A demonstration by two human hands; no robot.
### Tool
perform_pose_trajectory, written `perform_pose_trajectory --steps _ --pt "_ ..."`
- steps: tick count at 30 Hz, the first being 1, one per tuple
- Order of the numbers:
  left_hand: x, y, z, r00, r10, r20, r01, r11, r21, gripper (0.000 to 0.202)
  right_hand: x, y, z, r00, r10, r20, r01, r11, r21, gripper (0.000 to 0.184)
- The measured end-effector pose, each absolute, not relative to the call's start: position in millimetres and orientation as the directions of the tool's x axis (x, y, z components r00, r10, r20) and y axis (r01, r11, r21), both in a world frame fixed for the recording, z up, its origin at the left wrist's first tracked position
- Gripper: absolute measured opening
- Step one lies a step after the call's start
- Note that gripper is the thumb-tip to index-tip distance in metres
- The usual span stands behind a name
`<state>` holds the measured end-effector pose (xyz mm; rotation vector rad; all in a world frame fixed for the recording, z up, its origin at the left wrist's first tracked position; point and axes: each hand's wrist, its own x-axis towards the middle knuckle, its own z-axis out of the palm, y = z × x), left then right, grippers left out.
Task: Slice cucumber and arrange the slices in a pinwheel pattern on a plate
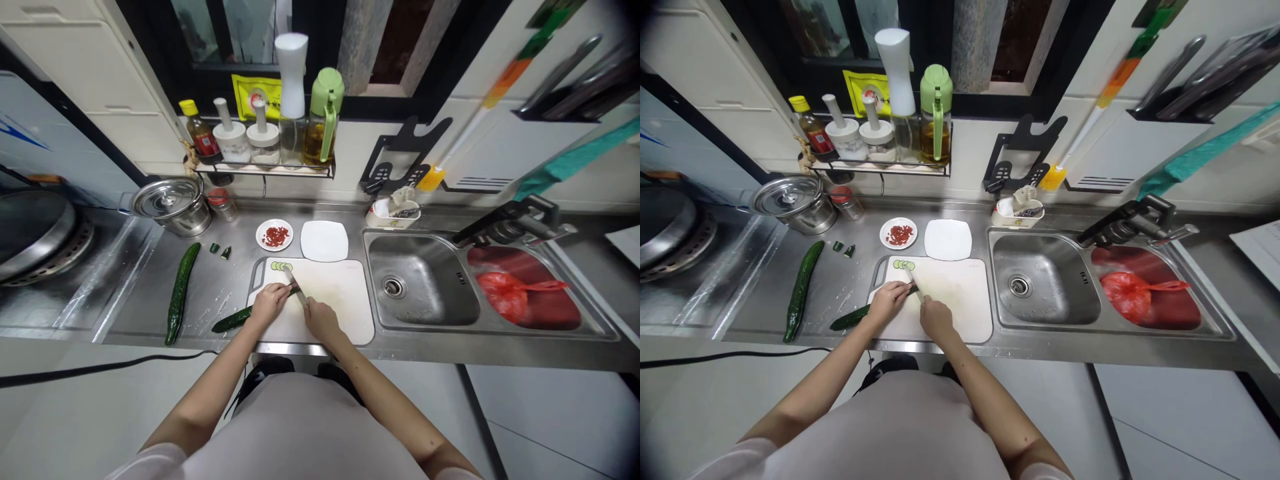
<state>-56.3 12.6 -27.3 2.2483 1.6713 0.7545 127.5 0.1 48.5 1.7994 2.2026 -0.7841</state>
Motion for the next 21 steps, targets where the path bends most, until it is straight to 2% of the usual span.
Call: perform_pose_trajectory --steps 21 --pt "-57.0 16.1 -27.6 0.239 0.938 0.251 0.799 -0.337 0.497 0.026 126.0 -3.8 54.3 -0.248 0.81 -0.531 0.955 0.112 -0.275 0.027"
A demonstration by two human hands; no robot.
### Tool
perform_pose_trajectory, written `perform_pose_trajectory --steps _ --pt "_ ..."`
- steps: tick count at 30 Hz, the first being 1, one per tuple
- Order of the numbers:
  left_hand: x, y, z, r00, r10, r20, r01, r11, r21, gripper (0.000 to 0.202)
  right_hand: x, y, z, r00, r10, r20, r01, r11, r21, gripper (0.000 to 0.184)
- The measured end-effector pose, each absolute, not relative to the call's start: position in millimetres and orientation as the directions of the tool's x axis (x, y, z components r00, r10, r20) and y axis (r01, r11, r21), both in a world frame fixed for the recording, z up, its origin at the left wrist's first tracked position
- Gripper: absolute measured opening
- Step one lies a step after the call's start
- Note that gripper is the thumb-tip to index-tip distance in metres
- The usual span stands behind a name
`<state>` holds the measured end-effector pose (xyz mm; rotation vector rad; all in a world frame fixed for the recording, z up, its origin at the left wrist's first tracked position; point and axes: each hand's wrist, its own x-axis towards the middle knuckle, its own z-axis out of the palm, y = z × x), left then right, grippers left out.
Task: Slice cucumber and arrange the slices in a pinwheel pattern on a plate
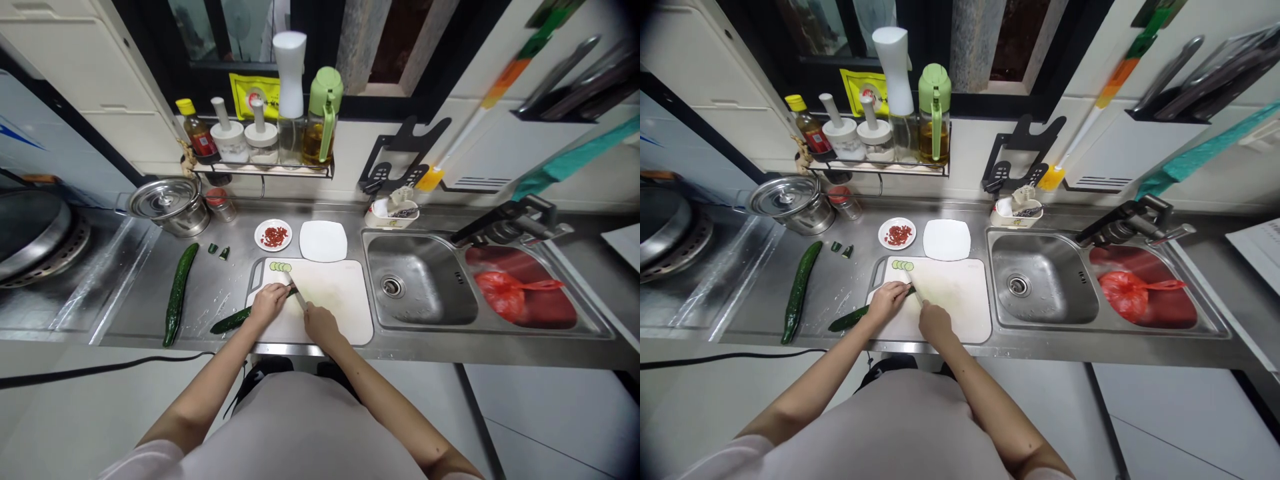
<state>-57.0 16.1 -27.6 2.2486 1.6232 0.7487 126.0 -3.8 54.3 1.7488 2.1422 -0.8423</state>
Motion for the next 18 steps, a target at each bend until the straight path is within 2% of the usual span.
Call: perform_pose_trajectory --steps 18 --pt "-57.9 18.1 -30.6 0.256 0.924 0.284 0.776 -0.372 0.51 0.026 126.5 3.7 55.4 -0.287 0.805 -0.519 0.949 0.165 -0.269 0.027"
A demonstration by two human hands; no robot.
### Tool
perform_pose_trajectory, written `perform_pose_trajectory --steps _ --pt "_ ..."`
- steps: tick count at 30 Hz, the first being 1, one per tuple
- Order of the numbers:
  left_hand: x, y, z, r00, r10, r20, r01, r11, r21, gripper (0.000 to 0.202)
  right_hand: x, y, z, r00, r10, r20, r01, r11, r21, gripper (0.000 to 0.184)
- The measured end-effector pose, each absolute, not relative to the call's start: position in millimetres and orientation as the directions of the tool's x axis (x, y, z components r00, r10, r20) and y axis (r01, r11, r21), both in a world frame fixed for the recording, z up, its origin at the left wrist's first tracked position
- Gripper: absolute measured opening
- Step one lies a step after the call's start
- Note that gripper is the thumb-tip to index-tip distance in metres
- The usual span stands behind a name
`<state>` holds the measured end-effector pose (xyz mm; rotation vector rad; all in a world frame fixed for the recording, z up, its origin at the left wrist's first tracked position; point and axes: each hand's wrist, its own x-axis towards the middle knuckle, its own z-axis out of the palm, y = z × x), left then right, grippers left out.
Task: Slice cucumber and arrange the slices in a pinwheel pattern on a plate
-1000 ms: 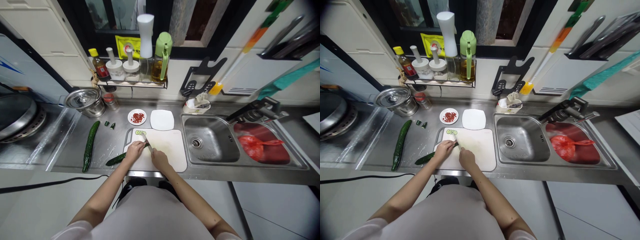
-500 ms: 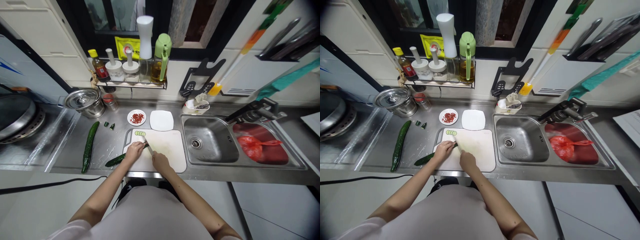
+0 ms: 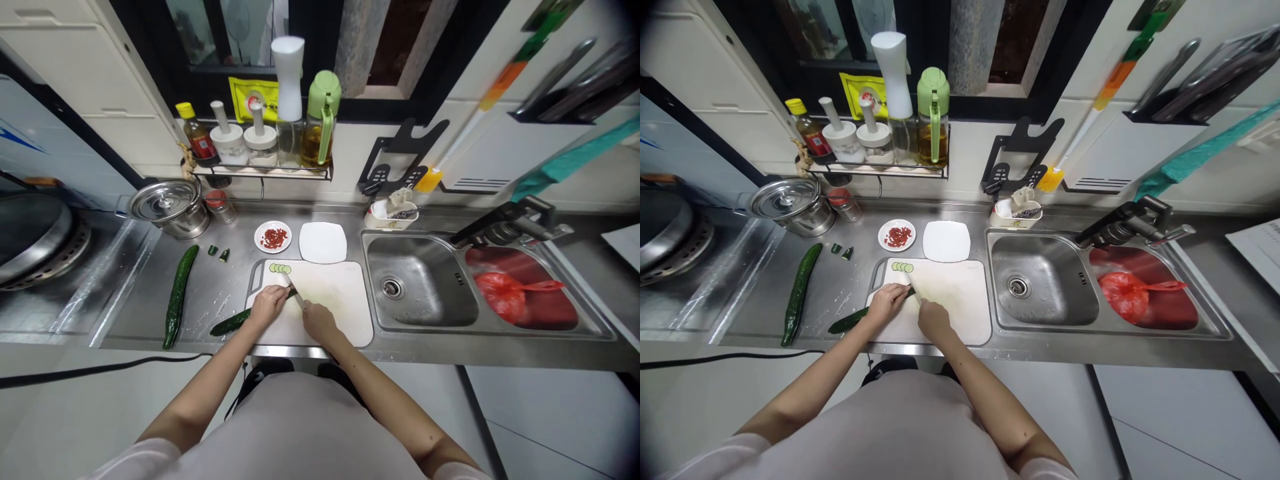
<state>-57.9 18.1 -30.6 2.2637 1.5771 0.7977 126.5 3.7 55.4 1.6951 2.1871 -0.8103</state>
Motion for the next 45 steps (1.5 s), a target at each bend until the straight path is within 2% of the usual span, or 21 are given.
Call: perform_pose_trajectory --steps 18,45 --pt "-55.0 16.3 -19.3 0.238 0.941 0.239 0.793 -0.331 0.511 0.03 127.3 2.6 52.8 -0.247 0.767 -0.593 0.962 0.122 -0.243 0.028" --pt "-55.7 16.8 -25.2 0.241 0.936 0.256 0.784 -0.343 0.517 0.025 119.6 -1.5 40.1 -0.226 0.792 -0.567 0.969 0.127 -0.21 0.03"
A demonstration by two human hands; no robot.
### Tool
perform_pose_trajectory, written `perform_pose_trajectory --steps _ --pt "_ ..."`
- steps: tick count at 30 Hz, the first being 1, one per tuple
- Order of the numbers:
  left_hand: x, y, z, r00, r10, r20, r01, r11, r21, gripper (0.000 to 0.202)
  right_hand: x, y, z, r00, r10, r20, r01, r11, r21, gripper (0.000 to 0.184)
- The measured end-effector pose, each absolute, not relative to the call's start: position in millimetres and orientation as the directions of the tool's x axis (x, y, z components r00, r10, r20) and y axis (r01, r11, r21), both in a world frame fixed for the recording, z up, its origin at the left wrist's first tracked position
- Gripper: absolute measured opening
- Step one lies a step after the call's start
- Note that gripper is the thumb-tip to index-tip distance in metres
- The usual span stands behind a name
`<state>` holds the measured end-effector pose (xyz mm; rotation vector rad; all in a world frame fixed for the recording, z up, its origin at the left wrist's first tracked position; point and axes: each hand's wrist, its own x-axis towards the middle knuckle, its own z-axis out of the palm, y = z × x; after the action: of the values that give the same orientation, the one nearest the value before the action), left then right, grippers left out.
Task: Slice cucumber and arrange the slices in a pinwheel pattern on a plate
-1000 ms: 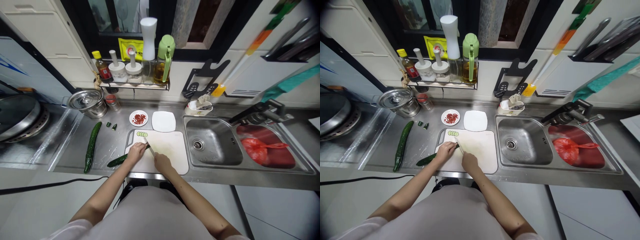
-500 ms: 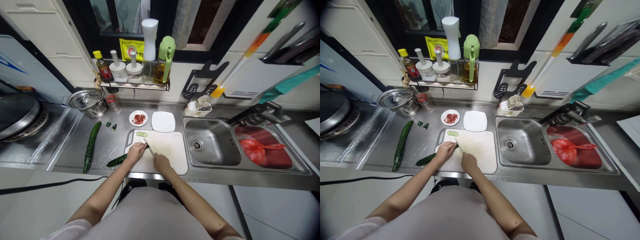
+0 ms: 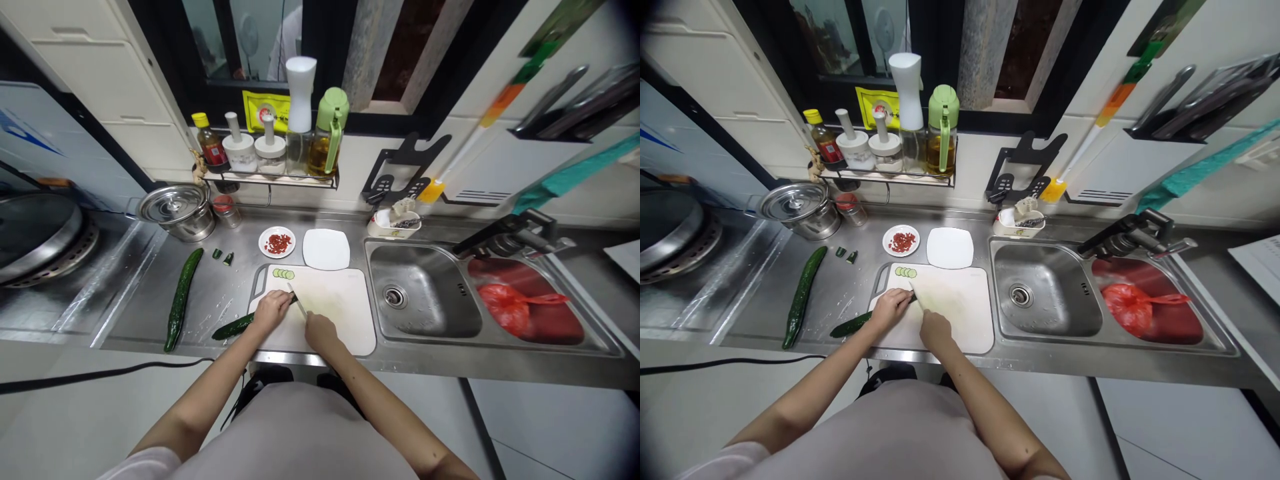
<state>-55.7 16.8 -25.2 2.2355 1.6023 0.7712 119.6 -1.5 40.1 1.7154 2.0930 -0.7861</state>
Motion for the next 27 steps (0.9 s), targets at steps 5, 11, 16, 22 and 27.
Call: perform_pose_trajectory --steps 5,11,16,22,27 --pt "-56.3 16.9 -27.0 0.228 0.941 0.252 0.786 -0.33 0.523 0.026 119.4 -3.1 35.5 -0.228 0.806 -0.547 0.967 0.123 -0.221 0.031" --pt "-56.2 15.5 -27.6 0.219 0.944 0.247 0.795 -0.319 0.516 0.025 124.5 -2.4 37.4 -0.211 0.802 -0.558 0.969 0.097 -0.227 0.031" --pt "-54.5 15.0 -20.8 0.129 0.97 0.204 0.8 -0.223 0.556 0.022 141.5 -0.3 43.9 -0.217 0.811 -0.544 0.973 0.136 -0.185 0.032" --pt "-59.1 16.7 -15.5 -0.031 0.988 0.149 0.73 -0.08 0.678 0.026 165.5 2.2 55.1 -0.188 0.878 -0.44 0.982 0.184 -0.053 0.035" --pt "-62.3 24.7 -10.5 -0.176 0.982 0.07 0.559 0.041 0.828 0.034 179.4 0.5 57.7 -0.209 0.915 -0.345 0.976 0.215 -0.02 0.043"
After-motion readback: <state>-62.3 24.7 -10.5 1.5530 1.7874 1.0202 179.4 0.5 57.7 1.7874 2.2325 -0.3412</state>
